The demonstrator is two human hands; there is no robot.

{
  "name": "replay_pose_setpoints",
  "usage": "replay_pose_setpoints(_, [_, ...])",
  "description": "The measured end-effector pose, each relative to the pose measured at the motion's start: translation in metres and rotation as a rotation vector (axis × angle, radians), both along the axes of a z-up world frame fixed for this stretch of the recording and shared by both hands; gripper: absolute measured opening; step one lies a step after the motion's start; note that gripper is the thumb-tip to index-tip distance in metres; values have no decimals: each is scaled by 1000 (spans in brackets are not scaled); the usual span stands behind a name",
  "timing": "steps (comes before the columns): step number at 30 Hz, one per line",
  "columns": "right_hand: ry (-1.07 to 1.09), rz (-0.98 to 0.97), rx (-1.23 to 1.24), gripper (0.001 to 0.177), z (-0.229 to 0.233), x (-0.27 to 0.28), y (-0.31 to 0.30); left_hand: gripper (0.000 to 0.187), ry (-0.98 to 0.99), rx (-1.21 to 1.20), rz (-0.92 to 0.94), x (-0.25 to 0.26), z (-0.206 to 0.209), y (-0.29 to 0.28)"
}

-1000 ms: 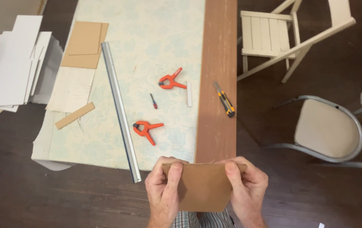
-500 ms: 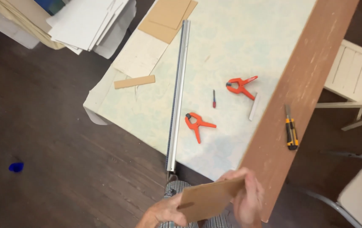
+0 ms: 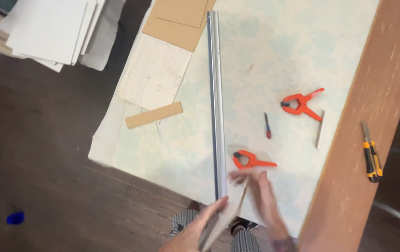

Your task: Measuring, marking, and cutting thin wooden boards using a ruler, pencil, and utility knife, then recording measurements.

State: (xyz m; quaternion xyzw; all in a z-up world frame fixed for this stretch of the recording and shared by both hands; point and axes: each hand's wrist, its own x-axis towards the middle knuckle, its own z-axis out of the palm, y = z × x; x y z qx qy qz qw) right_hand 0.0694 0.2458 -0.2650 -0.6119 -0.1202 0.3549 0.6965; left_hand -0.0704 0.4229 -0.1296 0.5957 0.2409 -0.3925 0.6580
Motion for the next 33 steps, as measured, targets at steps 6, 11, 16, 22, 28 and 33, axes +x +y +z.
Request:
replay_pose_setpoints(6, [-583, -218, -942, 49, -158, 144, -22, 132, -869, 936, -255, 54, -115, 39])
replay_pose_setpoints(11, [-573, -109, -1066, 29, -175, 168, -38, 139, -968, 1081, -474, 167, -183, 48])
replay_pose_setpoints(16, [-194, -586, -880, 28, -141, 149, -114, 138, -981, 1009, -692, 260, -235, 16])
replay_pose_setpoints(22, [-193, -913, -376, 10, -159, 148, -149, 138, -958, 1023, -941, 312, -270, -15])
replay_pose_setpoints(28, [-220, -809, -234, 10, -179, 185, -107, 138, -935, 1000, -592, 267, -292, 31])
replay_pose_setpoints(33, [-308, -284, -281, 13, -145, 202, -26, 128, -936, 940, -836, 252, -315, 49])
